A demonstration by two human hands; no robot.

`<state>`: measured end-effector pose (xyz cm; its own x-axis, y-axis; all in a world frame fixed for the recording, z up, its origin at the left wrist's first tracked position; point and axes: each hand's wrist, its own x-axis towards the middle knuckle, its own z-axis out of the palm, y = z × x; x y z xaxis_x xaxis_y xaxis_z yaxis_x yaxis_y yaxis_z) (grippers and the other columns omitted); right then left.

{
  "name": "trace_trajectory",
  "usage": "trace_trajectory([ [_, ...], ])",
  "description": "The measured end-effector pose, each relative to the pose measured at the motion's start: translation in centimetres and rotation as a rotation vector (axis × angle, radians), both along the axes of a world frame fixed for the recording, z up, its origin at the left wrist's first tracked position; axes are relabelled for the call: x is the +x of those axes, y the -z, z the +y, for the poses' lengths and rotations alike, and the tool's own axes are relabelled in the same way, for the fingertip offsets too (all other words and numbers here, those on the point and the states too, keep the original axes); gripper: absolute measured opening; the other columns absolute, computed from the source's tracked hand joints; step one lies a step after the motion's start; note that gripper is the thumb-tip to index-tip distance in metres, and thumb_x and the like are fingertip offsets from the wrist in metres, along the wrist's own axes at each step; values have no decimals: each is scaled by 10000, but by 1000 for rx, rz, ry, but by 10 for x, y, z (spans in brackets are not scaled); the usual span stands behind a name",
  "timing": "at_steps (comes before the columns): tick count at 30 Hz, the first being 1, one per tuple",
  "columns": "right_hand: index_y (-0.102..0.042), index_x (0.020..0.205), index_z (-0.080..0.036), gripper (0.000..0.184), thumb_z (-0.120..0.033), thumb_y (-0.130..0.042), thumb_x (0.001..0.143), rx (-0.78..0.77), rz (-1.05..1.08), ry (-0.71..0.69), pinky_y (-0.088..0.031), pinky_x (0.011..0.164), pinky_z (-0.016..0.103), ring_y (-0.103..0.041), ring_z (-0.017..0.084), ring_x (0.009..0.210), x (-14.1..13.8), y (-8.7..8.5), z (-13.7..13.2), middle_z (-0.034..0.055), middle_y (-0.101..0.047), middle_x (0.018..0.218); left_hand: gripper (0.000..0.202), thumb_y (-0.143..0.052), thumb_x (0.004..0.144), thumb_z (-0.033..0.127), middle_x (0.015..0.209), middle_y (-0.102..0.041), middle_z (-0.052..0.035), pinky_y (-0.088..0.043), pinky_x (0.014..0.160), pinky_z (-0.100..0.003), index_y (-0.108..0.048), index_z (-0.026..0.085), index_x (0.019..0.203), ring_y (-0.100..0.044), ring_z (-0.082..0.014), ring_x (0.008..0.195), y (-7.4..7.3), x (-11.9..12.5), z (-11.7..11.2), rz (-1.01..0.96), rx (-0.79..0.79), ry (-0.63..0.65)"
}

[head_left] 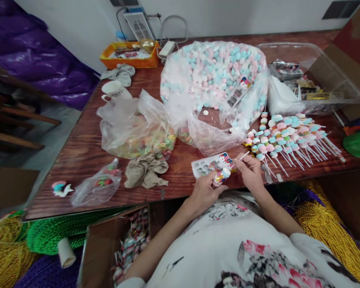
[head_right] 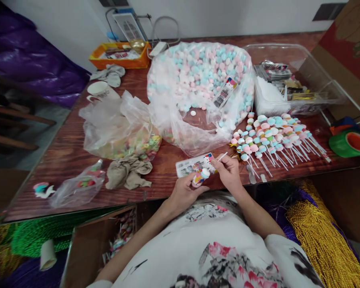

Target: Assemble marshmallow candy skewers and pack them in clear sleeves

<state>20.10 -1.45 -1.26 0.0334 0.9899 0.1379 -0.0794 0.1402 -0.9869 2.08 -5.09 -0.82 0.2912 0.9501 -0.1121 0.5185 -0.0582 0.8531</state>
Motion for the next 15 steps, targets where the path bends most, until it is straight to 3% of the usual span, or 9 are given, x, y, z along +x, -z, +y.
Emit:
trace_trajectory([
  [4,-599,647,-177,267,-367,-646,830,-5,26,-74,-358,557,232,-427,100,574,-9,-3,0,-33,-521,601,182,-692,761,296,690,-559,27,-334,619,-237,-563,176,806,-453,-118,627,-5,0,0,88,49,19],
  [9,-605,654,-176,286,-400,-647,826,-12,51,-190,-401,586,247,-464,111,598,-13,-6,-1,-22,-537,623,289,-748,712,360,670,-517,39,-345,607,-222,-542,163,754,-429,-110,629,-2,1,2,-141,-96,14],
  [15,-644,715,-191,177,-269,-610,870,212,-19,-249,-432,649,281,-551,134,642,-10,-10,-11,1,-622,673,311,-759,707,356,681,-501,46,-360,597,-205,-528,150,736,-432,-92,629,11,-4,7,-280,-232,-21],
])
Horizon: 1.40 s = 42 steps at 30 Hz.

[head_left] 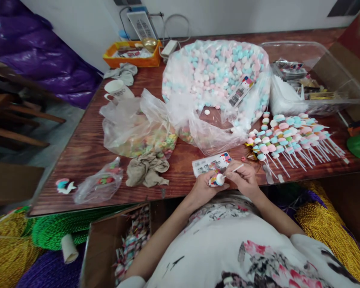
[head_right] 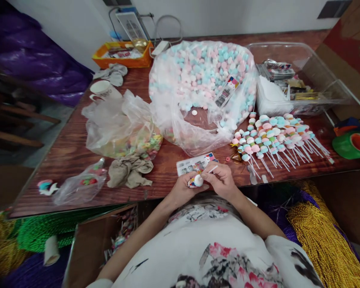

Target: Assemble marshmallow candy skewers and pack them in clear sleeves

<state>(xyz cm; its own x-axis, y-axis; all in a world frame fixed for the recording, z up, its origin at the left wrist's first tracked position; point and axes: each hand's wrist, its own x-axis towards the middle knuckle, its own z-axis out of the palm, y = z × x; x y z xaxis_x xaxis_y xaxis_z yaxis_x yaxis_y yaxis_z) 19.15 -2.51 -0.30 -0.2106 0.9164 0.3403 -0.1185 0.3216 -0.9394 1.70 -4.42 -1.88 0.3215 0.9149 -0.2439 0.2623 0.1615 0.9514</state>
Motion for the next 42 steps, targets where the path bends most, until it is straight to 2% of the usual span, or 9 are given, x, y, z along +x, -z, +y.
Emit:
trace_trajectory([
  [5,-640,716,-194,176,-253,-603,877,16,5,-33,-433,638,274,-551,129,630,0,0,5,-9,-611,651,297,-736,738,356,750,-561,21,-404,654,-225,-601,127,871,-476,-105,678,-6,5,0,-90,-46,79],
  [10,-637,696,-189,236,-332,-593,878,-47,-73,-158,-422,604,260,-528,119,598,-9,5,8,-13,-588,636,288,-757,709,364,679,-531,25,-384,596,-214,-608,118,712,-443,-96,634,-7,10,-5,-82,-110,151],
  [13,-637,693,-186,243,-338,-592,876,-65,-77,-189,-417,595,253,-522,114,590,-12,6,9,-15,-583,635,294,-775,692,357,697,-550,29,-397,609,-214,-636,117,789,-458,-94,637,-7,8,-5,-131,-146,111],
  [17,-642,697,-181,240,-355,-612,859,-161,-33,-54,-430,616,256,-525,119,612,-7,7,12,-14,-592,642,394,-796,668,360,714,-549,46,-389,615,-208,-621,134,940,-451,-87,626,-12,2,-2,-155,-147,38],
  [23,-674,744,-182,178,-349,-676,802,-250,12,75,-451,578,245,-537,113,587,7,6,14,-10,-631,662,333,-767,693,380,654,-456,55,-320,557,-193,-544,141,755,-383,-77,601,-16,-4,1,-73,-121,58],
  [27,-701,779,-194,120,-312,-693,796,-240,34,151,-478,589,243,-587,119,600,15,8,14,-4,-680,688,404,-775,685,415,595,-400,80,-322,496,-183,-460,163,706,-359,-58,528,-18,-6,-1,-162,-251,124],
  [31,-706,772,-190,145,-327,-681,812,-259,62,82,-497,566,245,-598,120,567,13,4,14,3,-691,667,479,-798,644,458,542,-387,97,-325,420,-183,-408,182,677,-341,-48,450,-22,-8,-3,-171,-391,241],
  [38,-699,715,-180,218,-384,-695,793,-222,25,-140,-477,534,243,-582,122,547,10,-9,29,-2,-652,620,477,-840,595,411,461,-362,99,-249,395,-191,-427,174,597,-327,-50,420,-26,-11,2,-199,-420,509],
  [42,-683,715,-177,248,-416,-713,773,-258,78,-220,-477,536,251,-573,124,540,11,-5,34,-6,-637,619,476,-874,537,373,473,-432,81,-250,404,-192,-449,162,575,-344,-47,427,-26,-14,3,-239,-465,548],
])
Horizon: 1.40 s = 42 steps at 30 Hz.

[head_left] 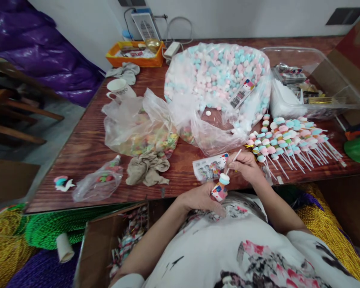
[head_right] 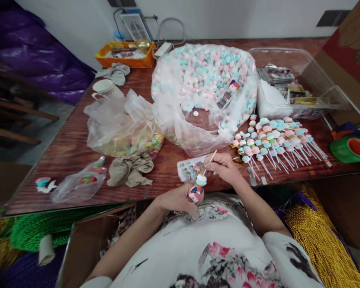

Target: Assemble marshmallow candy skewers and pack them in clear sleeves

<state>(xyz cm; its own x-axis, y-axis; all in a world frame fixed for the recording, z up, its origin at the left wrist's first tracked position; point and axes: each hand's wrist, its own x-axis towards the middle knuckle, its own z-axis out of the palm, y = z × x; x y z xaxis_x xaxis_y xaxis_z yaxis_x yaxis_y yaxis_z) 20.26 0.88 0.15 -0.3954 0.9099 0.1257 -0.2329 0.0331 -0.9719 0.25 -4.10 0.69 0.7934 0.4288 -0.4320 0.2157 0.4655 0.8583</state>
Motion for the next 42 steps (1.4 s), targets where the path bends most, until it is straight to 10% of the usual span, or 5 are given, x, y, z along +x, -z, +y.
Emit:
trace_trajectory([
  [15,-710,768,-195,173,-345,-663,839,56,80,-71,-515,619,299,-633,160,618,2,9,-18,28,-705,708,450,-859,535,404,399,-450,69,-292,311,-196,-484,157,571,-359,-51,286,9,10,-12,-297,-394,-198],
  [30,-696,763,-194,168,-326,-645,855,16,29,114,-486,591,263,-598,135,608,6,13,-31,9,-685,689,461,-870,544,391,428,-529,73,-295,325,-172,-536,148,751,-396,-58,309,15,11,-18,-211,-172,-475],
  [42,-668,785,-170,174,-308,-621,880,238,-35,-36,-497,640,275,-610,138,638,-5,-7,-30,21,-667,708,424,-799,646,440,470,-459,88,-309,372,-180,-481,161,658,-391,-49,367,0,11,-10,-4,-2,-286],
])
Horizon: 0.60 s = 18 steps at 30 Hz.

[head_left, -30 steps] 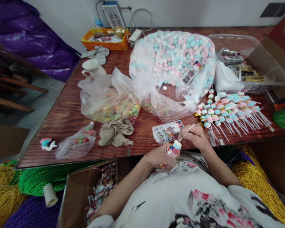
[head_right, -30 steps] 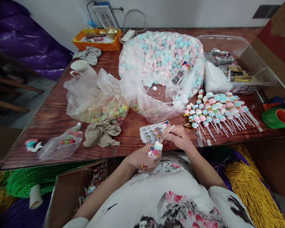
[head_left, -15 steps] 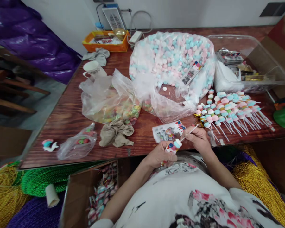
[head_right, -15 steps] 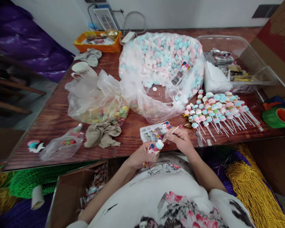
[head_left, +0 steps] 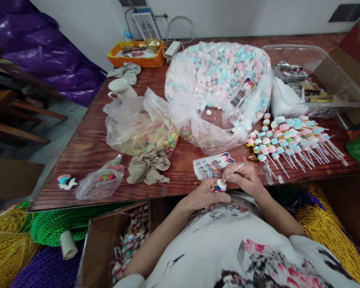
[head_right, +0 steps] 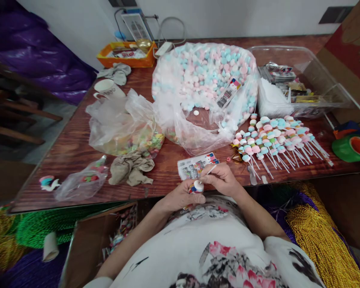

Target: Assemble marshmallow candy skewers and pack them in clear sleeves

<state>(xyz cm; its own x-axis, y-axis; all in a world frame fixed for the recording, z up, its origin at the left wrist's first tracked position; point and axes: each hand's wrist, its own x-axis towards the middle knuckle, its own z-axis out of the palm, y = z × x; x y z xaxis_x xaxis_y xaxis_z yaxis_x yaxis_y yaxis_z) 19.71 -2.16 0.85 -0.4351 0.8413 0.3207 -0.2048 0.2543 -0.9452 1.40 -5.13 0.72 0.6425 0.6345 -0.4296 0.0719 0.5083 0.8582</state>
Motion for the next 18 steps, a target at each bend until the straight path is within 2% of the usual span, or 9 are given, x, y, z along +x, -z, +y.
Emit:
trace_trajectory([
  [3,-656,757,-172,173,-284,-616,882,82,-55,-1,-470,620,249,-583,121,623,-6,-9,6,5,-644,683,405,-783,682,421,465,-438,84,-287,404,-178,-483,153,629,-375,-45,400,0,1,5,42,108,5],
  [7,-643,743,-179,177,-271,-600,888,151,-127,21,-451,623,241,-566,112,620,-10,-16,17,-4,-640,684,342,-777,697,395,509,-456,76,-308,468,-184,-552,137,693,-396,-59,476,0,3,14,62,273,-83],
  [10,-645,766,-184,150,-265,-602,884,174,-184,70,-438,632,248,-564,118,642,-7,-12,20,-1,-638,693,334,-790,681,391,645,-538,41,-380,573,-202,-616,123,777,-466,-88,600,1,0,20,111,399,-169],
  [13,-640,756,-182,154,-267,-606,880,112,-168,178,-433,624,252,-557,120,640,-2,-3,17,-2,-625,686,349,-800,667,395,733,-567,28,-396,654,-218,-645,124,823,-486,-107,685,2,-6,24,252,531,-227],
  [16,-621,723,-180,186,-274,-599,882,31,-142,252,-416,587,244,-534,112,605,1,3,11,-11,-597,662,327,-770,695,413,706,-551,37,-371,637,-215,-646,131,805,-464,-104,664,3,-9,26,385,611,-197],
  [18,-611,712,-182,191,-270,-598,882,46,-165,258,-415,588,244,-534,111,605,-1,2,7,-13,-595,656,314,-744,715,416,707,-554,34,-358,623,-213,-644,136,818,-457,-106,662,4,-9,27,441,663,-160],
])
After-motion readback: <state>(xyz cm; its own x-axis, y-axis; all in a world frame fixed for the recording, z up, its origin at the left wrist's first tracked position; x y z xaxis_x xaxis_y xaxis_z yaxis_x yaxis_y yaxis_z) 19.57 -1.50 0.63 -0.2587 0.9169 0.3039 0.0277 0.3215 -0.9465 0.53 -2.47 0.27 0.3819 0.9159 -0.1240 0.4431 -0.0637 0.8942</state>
